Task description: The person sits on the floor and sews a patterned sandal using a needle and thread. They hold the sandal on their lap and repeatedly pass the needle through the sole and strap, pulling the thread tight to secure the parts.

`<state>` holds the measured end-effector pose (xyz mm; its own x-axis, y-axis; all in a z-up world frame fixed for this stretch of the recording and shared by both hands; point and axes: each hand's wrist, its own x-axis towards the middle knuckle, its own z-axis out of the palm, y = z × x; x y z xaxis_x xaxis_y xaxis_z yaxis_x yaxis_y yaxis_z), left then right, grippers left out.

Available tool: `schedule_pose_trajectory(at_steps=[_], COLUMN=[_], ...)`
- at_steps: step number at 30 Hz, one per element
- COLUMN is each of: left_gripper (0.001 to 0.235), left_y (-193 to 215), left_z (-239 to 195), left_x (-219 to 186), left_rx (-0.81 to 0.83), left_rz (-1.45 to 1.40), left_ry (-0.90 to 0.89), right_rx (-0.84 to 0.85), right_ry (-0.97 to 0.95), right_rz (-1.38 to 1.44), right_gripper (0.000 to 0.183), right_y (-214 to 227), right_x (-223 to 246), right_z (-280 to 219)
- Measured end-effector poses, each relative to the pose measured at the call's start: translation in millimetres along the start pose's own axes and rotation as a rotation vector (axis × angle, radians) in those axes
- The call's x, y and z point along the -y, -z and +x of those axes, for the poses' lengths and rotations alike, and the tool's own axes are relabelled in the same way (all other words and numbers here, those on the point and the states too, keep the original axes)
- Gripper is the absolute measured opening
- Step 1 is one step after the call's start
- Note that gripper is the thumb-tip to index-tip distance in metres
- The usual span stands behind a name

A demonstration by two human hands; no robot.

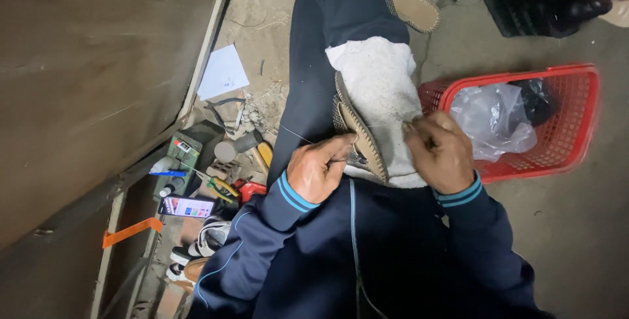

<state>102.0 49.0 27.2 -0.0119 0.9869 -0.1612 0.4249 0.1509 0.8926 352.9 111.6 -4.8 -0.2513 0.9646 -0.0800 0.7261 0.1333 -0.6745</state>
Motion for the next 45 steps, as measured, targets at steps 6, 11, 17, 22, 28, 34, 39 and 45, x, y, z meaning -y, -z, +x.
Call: schedule_pose_trajectory(at_steps=[6,11,17,22,28,34,39,45], left_gripper=[0.024,0.025,0.019,0.018,0.018,0.02,0.022,0.035], left_y=[-7,-19,-16,-23,-33,-37,-26,4], left_z=[7,14,26,32,34,35,31,19], left_x=[-9,-15,-39,-43,-36,-37,-54,-9], left_rx=[-0.015,-0.001,-0.001,0.01,0.037,0.035,0.008,-0.11], left_rz=[-0.012,0.03,0.033,0.059,0.096,0.071,-0.027,0.129], left_ry=[-0.073,-0.113,-0.134,-0.144,-0.14,-0.154,-0.172,-0.146], right_rx=[-0.013,0.061,0.17,-0.062,-0.15,-0.147,-0.117,0.006], right_ry=[0.119,0.278,0.314,0.379,0.385,0.221,0.067,-0.411], right_rz=[1.025,1.058,0.271,0.008,0.056,0.076,0.438,0.439], right_gripper=[0.05,0.026,0.066,0.064,0.059,0.029,0.012,0.026], right_y=[26,29,0,-32,-29,-8,13,28], right_x=[31,34,-7,-30,-27,0,20,-19], right_z=[-3,16,-3,-18,-12,-11,-18,-17])
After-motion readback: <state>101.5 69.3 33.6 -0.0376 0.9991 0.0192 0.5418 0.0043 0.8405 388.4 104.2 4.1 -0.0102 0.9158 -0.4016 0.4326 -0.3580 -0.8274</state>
